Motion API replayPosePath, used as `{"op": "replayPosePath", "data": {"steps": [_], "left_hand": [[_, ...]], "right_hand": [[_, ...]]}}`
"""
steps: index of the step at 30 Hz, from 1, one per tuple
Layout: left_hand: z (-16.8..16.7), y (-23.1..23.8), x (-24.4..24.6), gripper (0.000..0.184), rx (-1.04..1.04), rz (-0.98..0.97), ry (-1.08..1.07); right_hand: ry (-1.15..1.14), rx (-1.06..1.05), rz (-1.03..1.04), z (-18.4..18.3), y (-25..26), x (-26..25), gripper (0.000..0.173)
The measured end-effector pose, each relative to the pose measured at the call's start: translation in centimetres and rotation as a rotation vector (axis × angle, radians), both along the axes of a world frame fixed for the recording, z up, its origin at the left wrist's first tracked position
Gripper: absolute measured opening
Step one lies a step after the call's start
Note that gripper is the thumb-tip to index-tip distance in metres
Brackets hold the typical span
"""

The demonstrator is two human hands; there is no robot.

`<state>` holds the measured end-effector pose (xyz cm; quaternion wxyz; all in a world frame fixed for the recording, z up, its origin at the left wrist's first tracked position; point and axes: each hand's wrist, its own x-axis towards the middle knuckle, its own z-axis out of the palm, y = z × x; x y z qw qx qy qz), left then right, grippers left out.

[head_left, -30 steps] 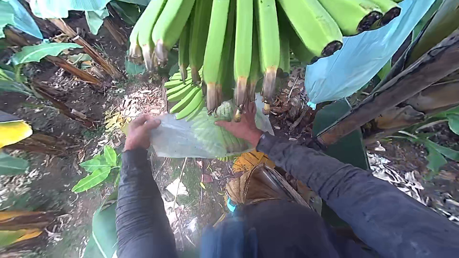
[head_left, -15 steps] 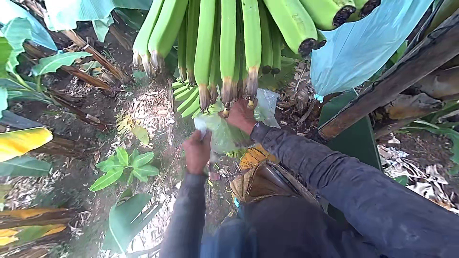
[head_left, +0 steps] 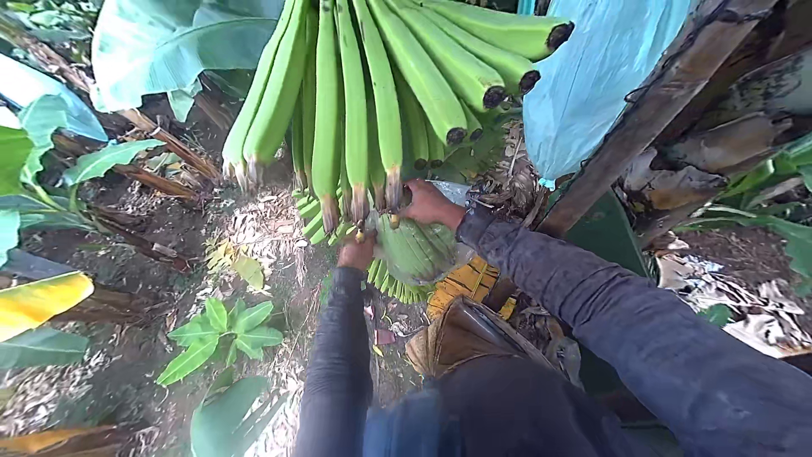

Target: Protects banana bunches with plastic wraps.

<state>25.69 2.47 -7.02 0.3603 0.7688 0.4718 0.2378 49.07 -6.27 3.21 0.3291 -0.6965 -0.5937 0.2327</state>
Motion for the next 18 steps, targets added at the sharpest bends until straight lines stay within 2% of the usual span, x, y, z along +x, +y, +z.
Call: {"op": "replayPosePath", "data": {"steps": [1, 2, 3, 4, 5, 8, 10, 12, 14, 16, 18], "left_hand": [[0.3, -0.4, 0.9, 0.03, -0.195, -0.041, -0.266], [0.6, -0.6, 1.7, 0.031, -0.386, -0.1, -0.496], [1.0, -0.6, 2.5, 0.029, -0.487, -0.136, -0.611], [1.4, -0.4, 3.1, 0.027, -0.495, -0.137, -0.63], [1.9, -0.1, 3.6, 0.027, -0.436, -0.11, -0.556], [4.3, -1.4, 4.2, 0.024, -0.036, 0.112, -0.177], [5.0, -1.9, 3.9, 0.035, 0.158, 0.218, -0.022], [4.2, -1.2, 3.9, 0.034, 0.184, 0.229, -0.068], [2.8, -0.1, 3.9, 0.028, 0.124, 0.203, -0.217], [1.9, 0.3, 3.9, 0.026, 0.005, 0.142, -0.378], [1.5, -0.2, 3.3, 0.027, -0.172, 0.07, -0.503]], "right_hand": [[0.002, -0.003, -0.001, -0.4, 0.0, 0.0, 0.08], [0.003, -0.016, 0.001, -0.5, 0.0, -0.1, 0.083], [0.0, -0.03, 0.006, -0.4, -0.2, -0.1, 0.084], [-0.005, -0.036, 0.012, -0.4, -0.3, -0.1, 0.085], [-0.007, -0.028, 0.022, -0.5, -0.4, 0.1, 0.085], [0.026, 0.046, 0.081, -0.8, -0.3, 1.2, 0.076], [0.072, 0.118, 0.006, -0.3, -0.9, 2.1, 0.063], [0.031, 0.127, -0.203, 0.4, -1.7, 2.8, 0.063], [0.001, -0.016, -0.362, 0.6, -2.3, 3.5, 0.075], [0.137, -0.223, -0.382, 1.3, -3.1, 3.4, 0.076], [0.27, -0.253, -0.333, 0.0, -2.7, 3.0, 0.063]]}}
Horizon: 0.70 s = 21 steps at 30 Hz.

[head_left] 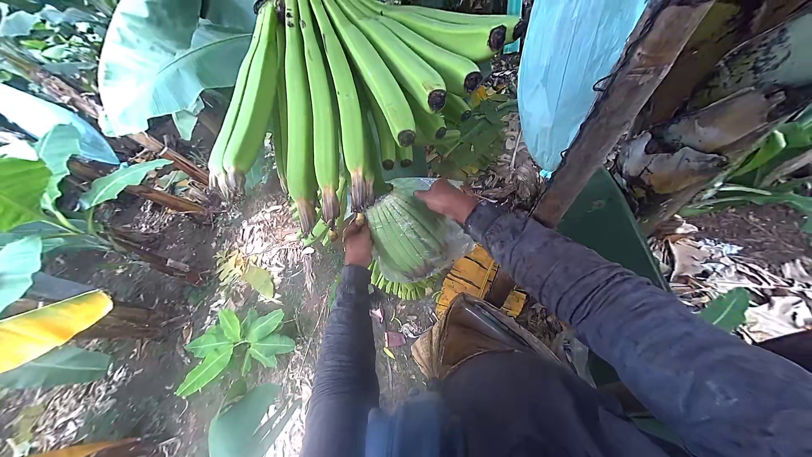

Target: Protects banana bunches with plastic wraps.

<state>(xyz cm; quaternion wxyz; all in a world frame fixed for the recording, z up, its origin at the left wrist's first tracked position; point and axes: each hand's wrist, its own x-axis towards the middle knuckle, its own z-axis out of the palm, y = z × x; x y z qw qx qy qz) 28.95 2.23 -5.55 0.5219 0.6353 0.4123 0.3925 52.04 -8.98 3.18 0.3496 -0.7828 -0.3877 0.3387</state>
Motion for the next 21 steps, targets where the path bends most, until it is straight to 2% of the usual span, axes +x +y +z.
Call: {"op": "replayPosePath", "data": {"steps": [2, 4, 6, 8, 11, 13, 15, 17, 19, 21], "left_hand": [[-0.7, 0.0, -0.9, 0.032, -0.192, -0.125, -0.176], [-0.6, -0.1, -1.1, 0.043, -0.358, -0.234, -0.305], [-0.3, -0.2, -0.2, 0.053, -0.459, -0.248, -0.342], [-0.6, 0.0, 0.7, 0.049, -0.502, -0.228, -0.369], [-0.3, -0.4, 1.0, 0.045, -0.456, -0.262, -0.388], [0.5, -1.8, 0.4, 0.048, -0.296, -0.218, -0.242], [2.0, -3.5, -0.3, 0.055, 0.006, -0.047, 0.151], [3.8, -5.4, -1.3, 0.051, 0.404, 0.144, 0.527], [5.2, -7.5, -2.9, 0.041, 0.678, 0.217, 0.598], [5.8, -11.4, -3.7, 0.036, 0.794, 0.162, 0.555]], "right_hand": [[0.06, 0.093, 0.079, -1.6, 1.3, 0.0, 0.054], [0.167, 0.165, 0.141, -1.7, 1.9, -0.5, 0.062], [0.218, 0.151, 0.2, -1.5, 2.1, -1.0, 0.074], [0.175, 0.115, 0.275, -1.4, 2.1, -1.6, 0.084], [0.101, 0.124, 0.305, -0.9, 2.0, -1.7, 0.091], [0.059, 0.166, 0.288, -0.5, 1.8, -1.6, 0.093], [-0.02, 0.255, 0.236, -0.4, 1.6, -1.3, 0.092], [-0.169, 0.345, 0.16, -0.2, 1.1, -1.3, 0.091], [-0.32, 0.452, 0.064, 0.3, 0.4, -1.7, 0.082], [-0.396, 0.497, 0.008, 1.2, -1.3, -2.9, 0.064]]}}
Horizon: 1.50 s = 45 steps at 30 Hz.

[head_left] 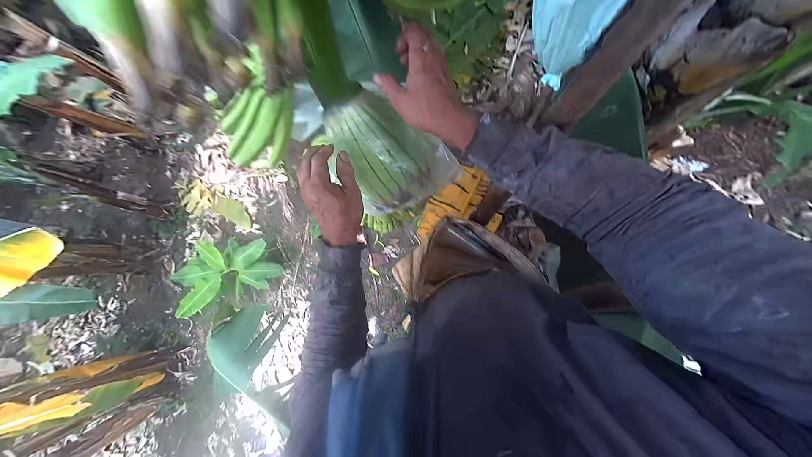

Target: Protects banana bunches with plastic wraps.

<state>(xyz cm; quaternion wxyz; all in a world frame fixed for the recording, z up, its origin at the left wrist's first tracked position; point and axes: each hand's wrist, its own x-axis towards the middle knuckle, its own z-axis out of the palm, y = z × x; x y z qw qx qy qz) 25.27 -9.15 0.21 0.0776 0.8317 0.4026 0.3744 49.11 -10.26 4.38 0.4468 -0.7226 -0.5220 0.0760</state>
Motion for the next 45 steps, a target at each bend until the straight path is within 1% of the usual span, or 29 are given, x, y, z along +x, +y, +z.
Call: {"op": "replayPosePath", "data": {"steps": [2, 4, 5, 6, 7, 8, 9, 10, 11, 12, 13, 14, 15, 17, 19, 21, 24, 27, 30, 32, 35, 38, 40, 42, 43, 44, 45], "left_hand": [[-0.1, -4.2, 0.3, 0.028, -0.027, -0.224, 0.011], [-1.5, -7.4, 1.6, 0.018, -0.226, -0.482, 0.066], [-2.8, -8.5, 2.5, 0.016, -0.354, -0.583, 0.147], [-4.4, -9.4, 3.5, 0.015, -0.46, -0.651, 0.271], [-5.9, -10.2, 4.6, 0.016, -0.547, -0.667, 0.449], [-7.4, -11.0, 5.7, 0.017, -0.599, -0.637, 0.667], [-8.7, -11.9, 6.9, 0.02, -0.637, -0.567, 0.914], [-9.3, -12.9, 7.9, 0.024, -0.673, -0.49, 1.109], [-9.6, -13.7, 8.8, 0.028, -0.686, -0.432, 1.241], [-9.2, -14.5, 9.8, 0.029, -0.703, -0.386, 1.341], [-8.0, -15.2, 10.8, 0.03, -0.73, -0.351, 1.424], [-7.4, -15.7, 11.1, 0.029, -0.728, -0.345, 1.444], [-7.5, -15.8, 10.8, 0.027, -0.702, -0.361, 1.395], [-8.2, -15.1, 9.5, 0.02, -0.609, -0.411, 1.231], [-8.5, -14.8, 8.4, 0.017, -0.552, -0.498, 1.19], [-9.6, -15.3, 7.3, 0.013, -0.533, -0.603, 1.226], [-11.4, -16.3, 6.8, 0.017, -0.583, -0.622, 1.359], [-12.4, -17.0, 6.6, 0.019, -0.532, -0.663, 1.415], [-11.1, -16.8, 6.8, 0.019, -0.445, -0.706, 1.415], [-9.8, -16.3, 7.0, 0.018, -0.392, -0.709, 1.362], [-5.6, -14.6, 7.6, 0.021, -0.395, -0.68, 1.224], [-3.7, -12.6, 6.6, 0.021, -0.448, -0.689, 1.022], [-3.3, -11.8, 6.0, 0.025, -0.543, -0.645, 0.972], [-3.4, -11.7, 5.0, 0.039, -0.618, -0.601, 0.951], [-3.8, -11.8, 4.4, 0.044, -0.615, -0.589, 0.937], [-4.4, -12.0, 3.8, 0.046, -0.6, -0.573, 0.927], [-5.0, -12.5, 3.2, 0.042, -0.583, -0.557, 0.924]], "right_hand": [[-0.063, -0.047, 0.02, 1.7, -2.2, -1.3, 0.045], [-0.119, -0.122, 0.103, 3.3, -4.0, -2.5, 0.037], [-0.139, -0.146, 0.146, 3.6, -4.6, -3.1, 0.035], [-0.151, -0.15, 0.188, 3.7, -5.0, -3.7, 0.035], [-0.154, -0.158, 0.234, 3.7, -5.4, -4.4, 0.035], [-0.159, -0.161, 0.281, 3.7, -5.8, -5.0, 0.036], [-0.164, -0.162, 0.333, 3.6, -6.1, -5.6, 0.035], [-0.169, -0.162, 0.382, 3.6, -6.4, -6.1, 0.035], [-0.174, -0.167, 0.422, 3.5, -6.6, -6.5, 0.034], [-0.172, -0.18, 0.454, 3.5, -6.7, -6.8, 0.033], [-0.161, -0.193, 0.477, 3.5, -6.7, -6.9, 0.032], [-0.148, -0.202, 0.495, 3.4, -6.7, -7.0, 0.03], [-0.135, -0.206, 0.506, 3.3, -6.8, -7.1, 0.029], [-0.121, -0.182, 0.522, 3.5, -6.9, -7.1, 0.026], [-0.107, -0.147, 0.542, 3.5, -6.8, -7.1, 0.025], [-0.113, -0.139, 0.56, 3.1, -6.7, -7.3, 0.026], [-0.136, -0.166, 0.58, 2.7, -6.4, -7.3, 0.027], [-0.159, -0.179, 0.59, 2.3, -6.1, -7.0, 0.028], [-0.187, -0.159, 0.599, 2.0, -5.9, -6.7, 0.029], [-0.192, -0.163, 0.61, 2.0, -5.9, -6.6, 0.03], [-0.186, -0.168, 0.623, 2.1, -5.7, -6.1, 0.03], [-0.144, -0.177, 0.663, 2.0, -5.1, -5.5, 0.031], [-0.121, -0.159, 0.685, 1.8, -4.7, -5.1, 0.034], [-0.102, -0.167, 0.697, 1.8, -4.5, -5.0, 0.035], [-0.098, -0.179, 0.696, 1.7, -4.5, -5.0, 0.035], [-0.098, -0.185, 0.69, 1.7, -4.4, -4.9, 0.035], [-0.102, -0.188, 0.685, 1.6, -4.3, -4.9, 0.035]]}}
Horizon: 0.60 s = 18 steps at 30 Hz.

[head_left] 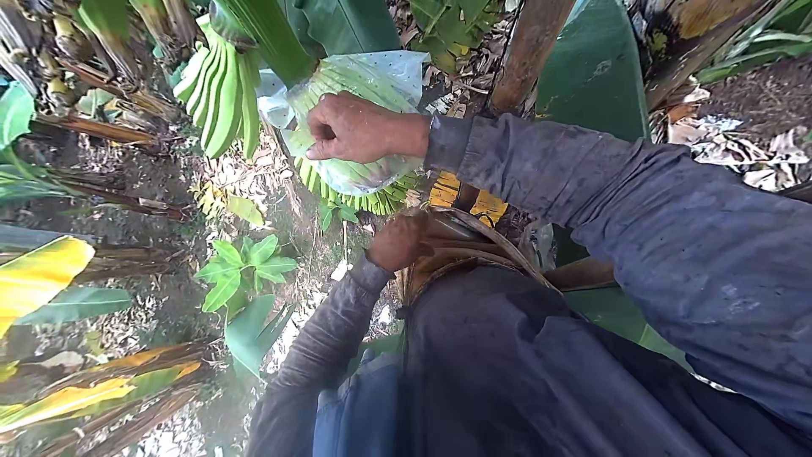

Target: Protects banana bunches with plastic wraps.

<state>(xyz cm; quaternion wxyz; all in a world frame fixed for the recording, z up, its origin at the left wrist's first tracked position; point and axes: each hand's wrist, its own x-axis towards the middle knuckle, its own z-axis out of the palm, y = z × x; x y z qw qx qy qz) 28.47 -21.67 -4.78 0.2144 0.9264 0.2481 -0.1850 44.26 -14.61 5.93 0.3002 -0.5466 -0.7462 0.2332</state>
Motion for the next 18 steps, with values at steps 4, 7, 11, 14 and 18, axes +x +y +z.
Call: {"op": "replayPosePath", "data": {"steps": [4, 7, 11, 14, 18], "left_hand": [[-2.4, -0.3, -0.9, 0.03, -0.007, -0.05, 0.034], [-3.3, -0.8, -0.7, 0.022, 0.02, -0.138, 0.073], [-3.2, -1.4, -0.3, 0.02, 0.069, -0.165, 0.12], [-1.1, -1.2, -0.6, 0.016, 0.048, -0.158, -0.098], [2.1, -1.8, -0.4, 0.014, 0.067, -0.032, -0.45]], "right_hand": [[-0.013, -0.013, -0.005, -0.2, 0.4, 0.2, 0.033], [-0.007, -0.022, -0.007, -0.4, 0.4, 0.3, 0.033], [-0.024, -0.023, 0.0, -0.5, 0.4, 0.3, 0.033], [-0.038, -0.023, 0.014, -0.8, 0.7, 0.7, 0.033], [-0.035, -0.029, 0.064, -1.2, 1.2, 1.2, 0.038]]}}
